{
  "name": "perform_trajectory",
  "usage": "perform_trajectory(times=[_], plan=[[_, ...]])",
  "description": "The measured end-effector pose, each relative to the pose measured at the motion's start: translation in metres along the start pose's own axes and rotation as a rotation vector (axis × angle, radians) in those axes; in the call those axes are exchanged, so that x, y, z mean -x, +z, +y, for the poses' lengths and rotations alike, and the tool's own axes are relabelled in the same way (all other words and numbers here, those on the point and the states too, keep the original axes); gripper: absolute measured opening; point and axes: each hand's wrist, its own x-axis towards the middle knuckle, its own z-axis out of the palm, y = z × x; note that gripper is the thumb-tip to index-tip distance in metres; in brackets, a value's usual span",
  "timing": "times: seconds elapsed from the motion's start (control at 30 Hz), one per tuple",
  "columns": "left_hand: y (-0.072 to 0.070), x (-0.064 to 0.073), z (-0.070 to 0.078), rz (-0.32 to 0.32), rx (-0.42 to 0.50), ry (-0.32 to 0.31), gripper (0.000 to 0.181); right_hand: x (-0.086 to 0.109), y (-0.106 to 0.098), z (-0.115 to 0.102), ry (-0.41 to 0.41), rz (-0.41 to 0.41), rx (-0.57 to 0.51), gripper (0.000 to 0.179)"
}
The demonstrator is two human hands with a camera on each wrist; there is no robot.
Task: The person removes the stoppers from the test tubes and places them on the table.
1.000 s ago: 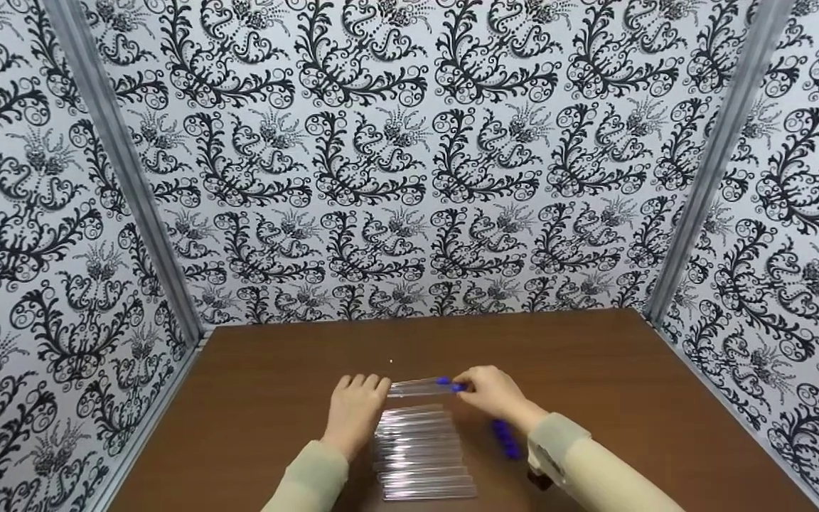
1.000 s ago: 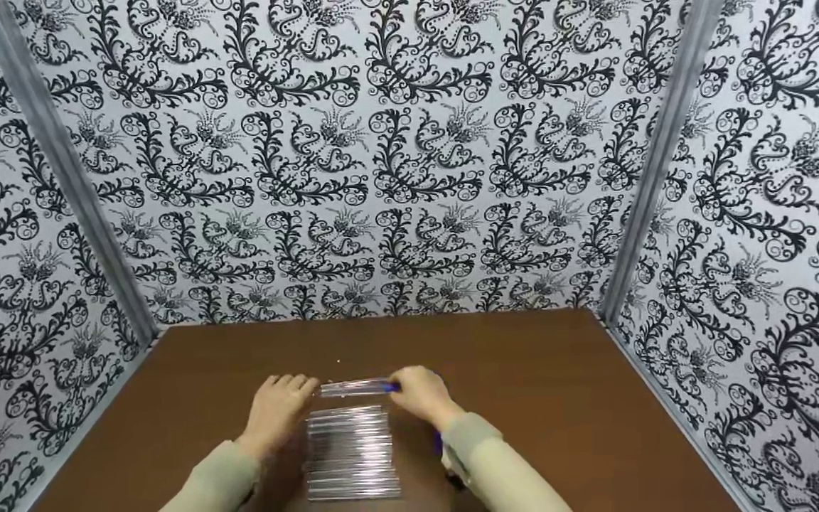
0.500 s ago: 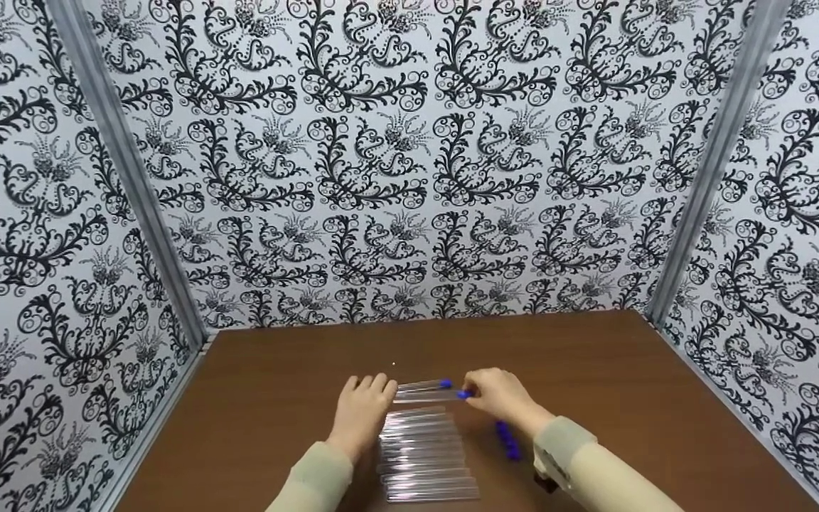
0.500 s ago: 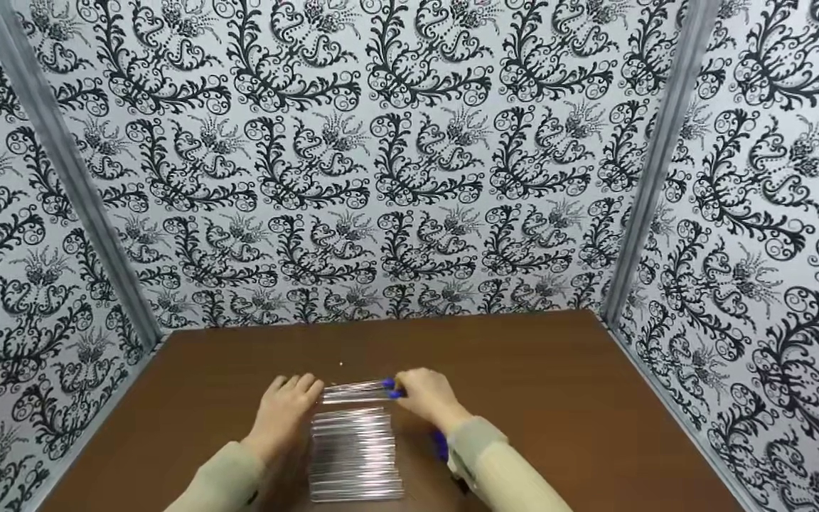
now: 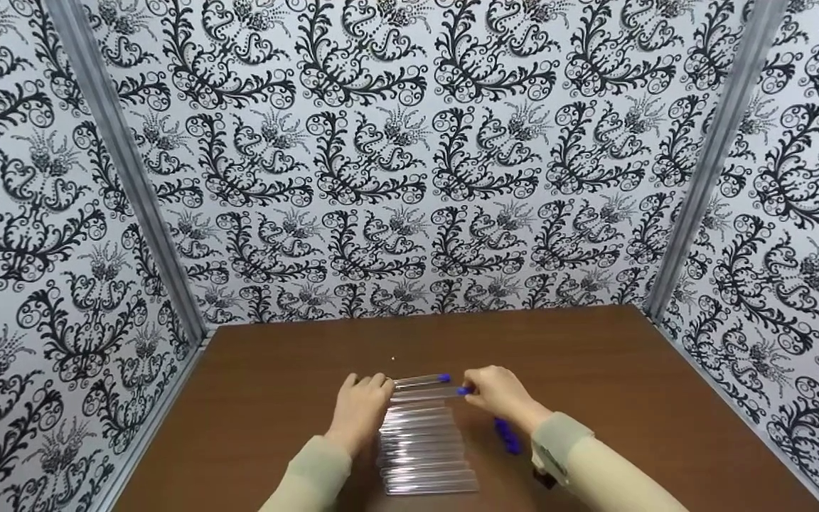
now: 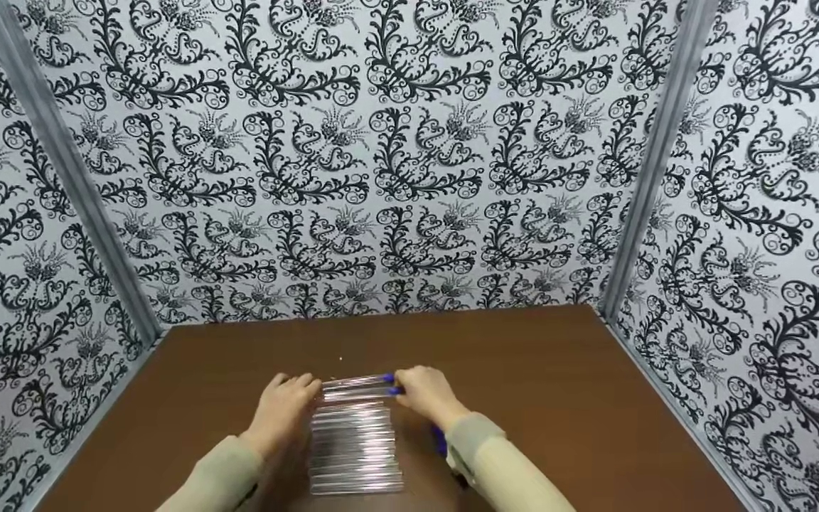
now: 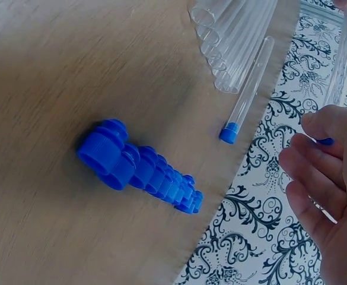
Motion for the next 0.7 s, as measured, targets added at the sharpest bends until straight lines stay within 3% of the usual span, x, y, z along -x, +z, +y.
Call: perform_trajectory(times=[0.27, 0.5, 0.7], plan=[[-0.0054, 0.0002, -0.0014, -0.089, -0.003, -0.008, 0.019, 0.0006, 0.0036, -0.0010, -0.017, 0.033, 0.037, 0.016], [-0.0020, 0.0010, -0.0016, -0.079, -0.002, -0.003, 0.010, 0.0035, 0.0049, -0.0004, -0.032, 0.076, 0.066, 0.018], [-0.0020, 0.0033, -0.0022, -0.117, -0.007, 0.005, 0.007, 0.0041, 0.0035, -0.0028, -0.004, 0.099, 0.028, 0.020]])
